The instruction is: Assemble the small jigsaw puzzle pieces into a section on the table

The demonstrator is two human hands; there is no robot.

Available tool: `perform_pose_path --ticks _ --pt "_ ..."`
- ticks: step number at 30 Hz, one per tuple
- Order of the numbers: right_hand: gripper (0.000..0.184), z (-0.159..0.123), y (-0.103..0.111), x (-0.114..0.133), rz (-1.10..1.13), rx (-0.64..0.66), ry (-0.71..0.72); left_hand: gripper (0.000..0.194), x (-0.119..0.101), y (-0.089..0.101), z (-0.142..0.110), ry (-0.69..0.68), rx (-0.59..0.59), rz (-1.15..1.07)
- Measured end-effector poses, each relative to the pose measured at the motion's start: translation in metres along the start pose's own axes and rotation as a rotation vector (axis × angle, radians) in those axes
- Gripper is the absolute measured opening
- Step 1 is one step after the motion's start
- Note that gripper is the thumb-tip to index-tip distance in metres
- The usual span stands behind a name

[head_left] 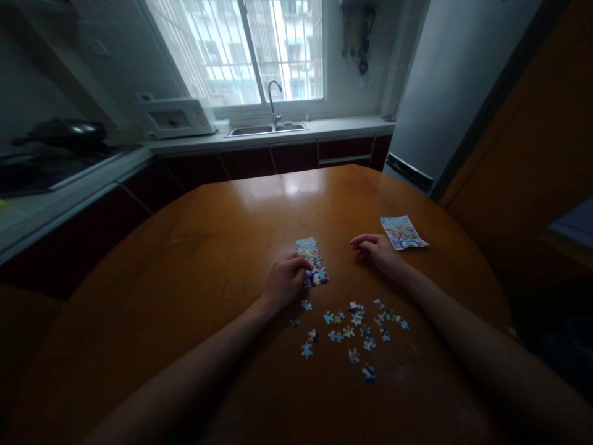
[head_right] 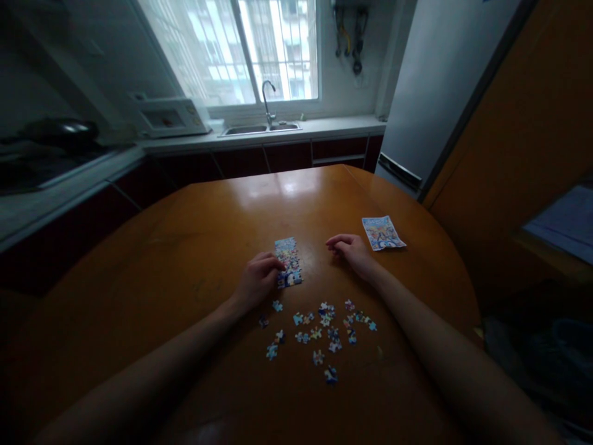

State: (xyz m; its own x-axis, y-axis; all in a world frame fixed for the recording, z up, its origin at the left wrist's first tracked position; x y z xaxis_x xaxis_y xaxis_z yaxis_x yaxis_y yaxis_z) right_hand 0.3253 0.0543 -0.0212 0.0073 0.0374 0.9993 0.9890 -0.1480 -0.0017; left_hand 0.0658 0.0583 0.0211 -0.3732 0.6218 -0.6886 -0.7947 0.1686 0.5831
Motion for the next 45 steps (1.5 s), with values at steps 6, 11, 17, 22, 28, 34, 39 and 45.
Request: perform_pose_path --ticks 6,11,17,22,28,34,39,45 --pt "0.021 -0.001 -0.001 0.001 -0.02 0.03 -0.012 0.025 0.003 0.001 0.0 0.049 -0.011 -0.019" --pt "0.021 -0.002 -0.002 0.005 -0.09 0.032 0.004 0.027 0.006 0.002 0.0 0.085 -0.029 -0.051" --pt "0.021 -0.012 -0.011 0.021 -0.313 0.051 0.073 0.027 0.006 0.002 0.0 0.11 -0.032 -0.068" --pt "0.021 -0.053 -0.051 0.051 -0.622 0.263 0.317 0.028 0.005 0.002 0.0 0.108 -0.044 -0.081" --pt "0.017 -0.114 -0.108 0.058 -0.865 0.598 0.594 0.028 0.003 0.0 0.001 0.105 -0.058 -0.107" --pt "0.016 -0.155 -0.145 0.053 -1.028 0.692 0.729 0.027 0.004 0.0 0.001 0.12 -0.051 -0.128" --pt "0.017 -0.165 -0.158 0.04 -1.098 0.716 0.769 0.027 0.002 0.0 0.001 0.119 -0.055 -0.13" --pt "0.009 -0.164 -0.156 0.039 -1.101 0.735 0.762 0.027 0.002 0.0 0.001 0.118 -0.058 -0.132"
Point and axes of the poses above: each hand's wrist, its own z-axis towards the middle knuckle, its own y-axis out of the back of the hand, x = y × z, the point moved 7 cm from there along z, towards the middle knuckle, and after that the axes turned 6 degrees about -z, right-handed, at the moved point
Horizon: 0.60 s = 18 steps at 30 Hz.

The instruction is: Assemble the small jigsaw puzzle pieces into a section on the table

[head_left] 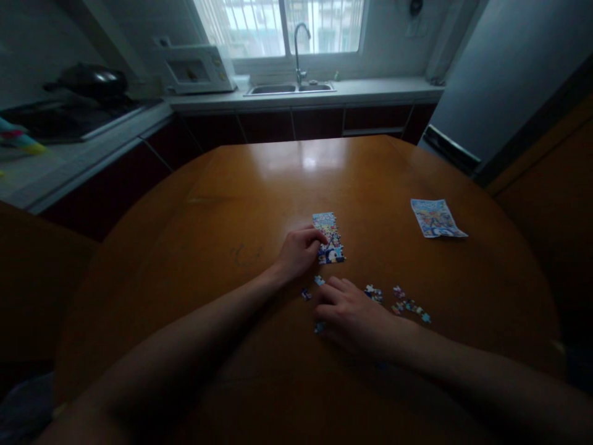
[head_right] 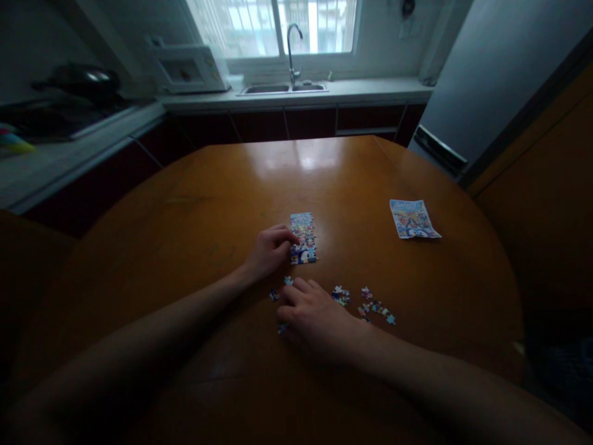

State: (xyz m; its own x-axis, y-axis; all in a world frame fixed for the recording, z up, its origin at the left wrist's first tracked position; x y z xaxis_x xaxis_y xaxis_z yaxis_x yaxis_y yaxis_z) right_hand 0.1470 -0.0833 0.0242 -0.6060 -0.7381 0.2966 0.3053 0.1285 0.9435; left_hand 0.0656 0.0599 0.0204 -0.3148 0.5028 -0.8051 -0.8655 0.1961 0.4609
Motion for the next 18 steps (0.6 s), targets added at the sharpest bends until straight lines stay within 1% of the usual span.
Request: perform_pose_path --ticks 3,5,7,8,9,12,13,15,18 --pt "0.022 0.001 0.004 0.003 -0.03 -0.002 0.009 0.027 0.001 0.001 0.0 0.004 0.001 0.003" --pt "0.025 0.001 0.01 -0.003 -0.04 -0.036 -0.01 0.027 0.001 0.001 0.0 -0.004 0.003 -0.005" --pt "0.017 0.0 0.019 -0.019 -0.032 -0.09 -0.072 0.027 0.0 0.001 0.0 -0.016 0.001 -0.007" --pt "0.008 -0.002 0.024 -0.032 -0.024 -0.117 -0.123 0.028 0.001 0.001 0.0 -0.015 -0.002 -0.003" --pt "0.004 -0.004 0.029 -0.045 -0.025 -0.143 -0.175 0.027 0.001 0.001 0.001 -0.009 -0.004 0.002" --pt "0.014 -0.012 0.041 -0.082 0.003 -0.197 -0.284 0.027 0.002 0.001 0.001 0.012 -0.009 0.01" --pt "0.014 -0.015 0.044 -0.092 0.014 -0.205 -0.313 0.027 0.002 0.001 0.001 0.013 -0.01 0.008" --pt "0.015 -0.018 0.049 -0.103 0.016 -0.212 -0.349 0.027 0.001 0.001 0.001 0.009 -0.009 0.001" --pt "0.015 -0.019 0.049 -0.1 0.03 -0.198 -0.33 0.028 0.0 0.002 0.001 0.004 -0.005 -0.005"
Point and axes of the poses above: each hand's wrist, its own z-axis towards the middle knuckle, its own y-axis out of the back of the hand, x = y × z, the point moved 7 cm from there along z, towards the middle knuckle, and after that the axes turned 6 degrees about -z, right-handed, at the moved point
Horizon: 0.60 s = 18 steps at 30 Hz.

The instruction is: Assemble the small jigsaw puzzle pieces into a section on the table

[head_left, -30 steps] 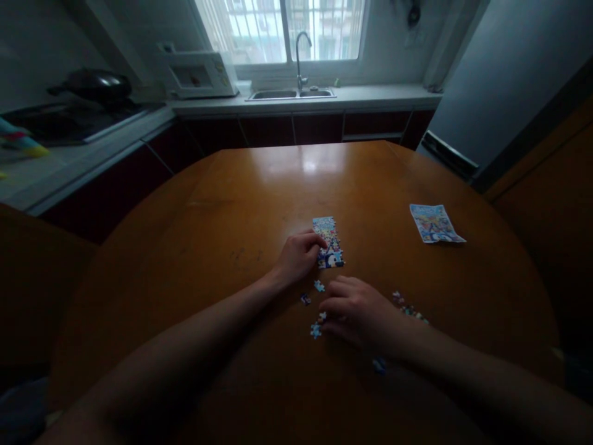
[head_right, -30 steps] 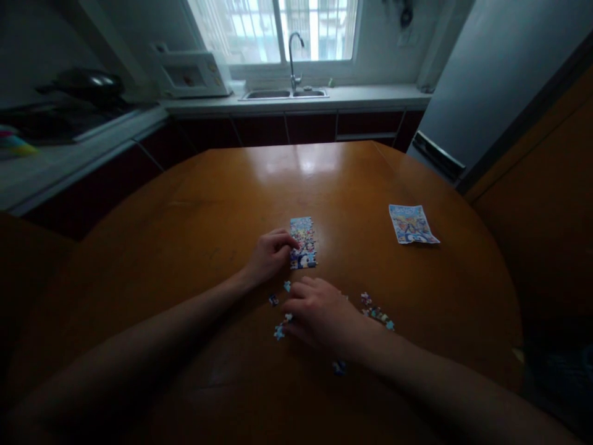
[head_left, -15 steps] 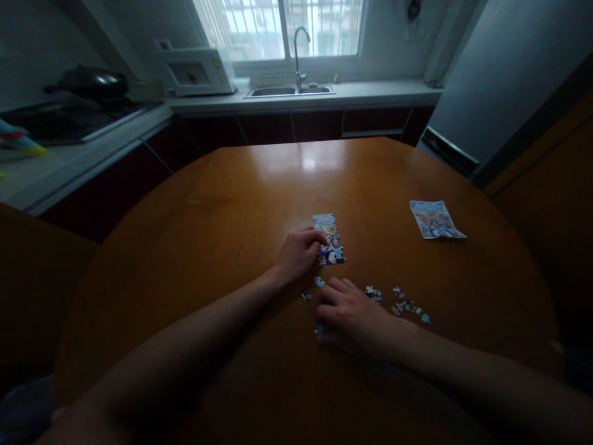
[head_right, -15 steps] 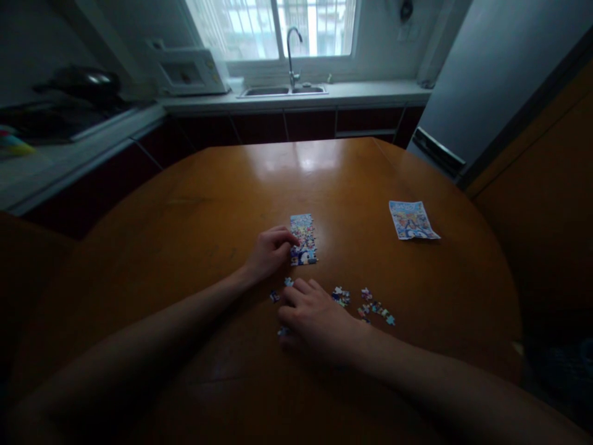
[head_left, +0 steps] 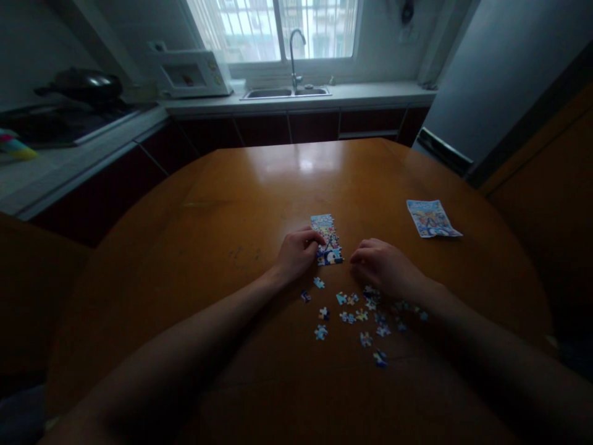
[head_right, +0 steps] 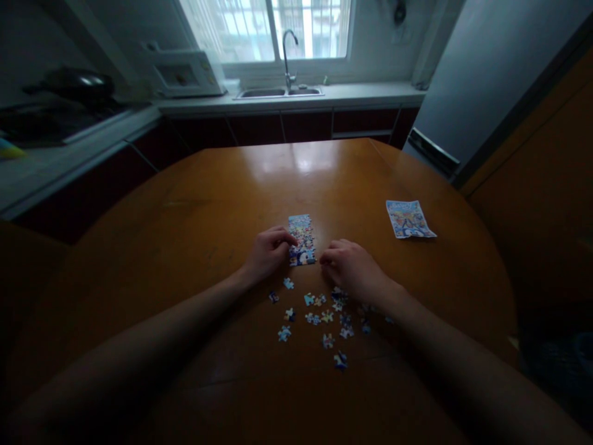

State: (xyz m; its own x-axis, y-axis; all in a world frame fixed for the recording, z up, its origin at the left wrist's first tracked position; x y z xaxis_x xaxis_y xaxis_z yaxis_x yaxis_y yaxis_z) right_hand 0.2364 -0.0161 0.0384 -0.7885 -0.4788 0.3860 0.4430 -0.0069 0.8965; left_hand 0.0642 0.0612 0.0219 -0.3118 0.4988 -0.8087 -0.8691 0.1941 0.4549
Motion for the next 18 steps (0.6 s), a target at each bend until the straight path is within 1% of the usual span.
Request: perform_pose_path --ticks 3,6,9,11,13,15,18 --pt "0.014 -0.002 -0.007 0.019 0.042 0.037 0.097 0.027 0.0 0.001 0.0 -0.003 -0.004 0.015" --pt "0.014 0.0 -0.017 0.039 0.056 0.025 0.193 0.027 0.003 0.0 0.0 0.002 -0.012 0.018" --pt "0.022 0.005 -0.033 0.057 0.009 0.018 0.315 0.026 0.005 0.0 0.0 -0.003 -0.019 0.019" --pt "0.024 0.009 -0.044 0.066 -0.05 0.047 0.4 0.027 0.006 0.001 0.001 -0.009 -0.029 0.02" --pt "0.022 0.012 -0.05 0.069 -0.08 0.066 0.437 0.028 0.006 0.002 0.001 -0.01 -0.037 0.013" --pt "0.021 0.013 -0.051 0.068 -0.09 0.082 0.438 0.029 0.005 0.002 0.001 -0.007 -0.038 0.006" --pt "0.019 0.014 -0.047 0.062 -0.081 0.105 0.392 0.029 0.001 0.002 0.001 -0.005 -0.023 -0.004"
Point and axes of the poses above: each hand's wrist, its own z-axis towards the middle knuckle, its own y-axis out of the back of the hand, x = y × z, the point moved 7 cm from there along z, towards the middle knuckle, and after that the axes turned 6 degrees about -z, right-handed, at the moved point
